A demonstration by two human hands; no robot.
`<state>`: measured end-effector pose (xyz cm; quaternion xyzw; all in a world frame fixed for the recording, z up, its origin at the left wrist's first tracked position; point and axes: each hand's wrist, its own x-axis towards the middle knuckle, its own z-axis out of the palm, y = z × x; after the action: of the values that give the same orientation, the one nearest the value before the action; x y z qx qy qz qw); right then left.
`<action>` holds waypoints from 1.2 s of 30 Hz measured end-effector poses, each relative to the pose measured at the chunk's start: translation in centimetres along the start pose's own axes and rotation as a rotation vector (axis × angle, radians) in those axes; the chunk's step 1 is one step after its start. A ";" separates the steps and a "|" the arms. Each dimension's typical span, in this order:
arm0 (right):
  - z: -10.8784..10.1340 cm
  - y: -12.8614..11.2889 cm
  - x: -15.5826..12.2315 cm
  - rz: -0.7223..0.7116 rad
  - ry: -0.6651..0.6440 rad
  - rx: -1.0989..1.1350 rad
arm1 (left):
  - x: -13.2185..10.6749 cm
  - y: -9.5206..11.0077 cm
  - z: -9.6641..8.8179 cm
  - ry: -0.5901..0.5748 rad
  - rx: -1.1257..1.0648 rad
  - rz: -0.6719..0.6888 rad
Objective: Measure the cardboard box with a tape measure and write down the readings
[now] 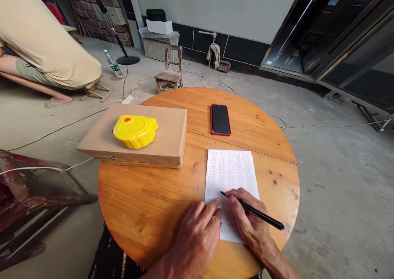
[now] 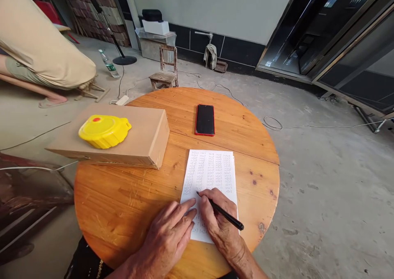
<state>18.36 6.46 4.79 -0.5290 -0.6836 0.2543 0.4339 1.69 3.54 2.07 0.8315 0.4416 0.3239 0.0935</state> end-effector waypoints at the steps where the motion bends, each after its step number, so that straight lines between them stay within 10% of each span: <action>1: 0.0 0.0 0.0 0.000 -0.006 -0.004 | 0.0 0.0 0.0 -0.003 -0.003 0.002; 36: 0.4 -0.2 0.5 0.019 -0.064 -0.035 | 0.4 0.1 -0.1 0.008 -0.026 -0.058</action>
<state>17.92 6.88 4.93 -0.5343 -0.6964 0.2632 0.4003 1.85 3.81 2.37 0.8156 0.4618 0.3302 0.1119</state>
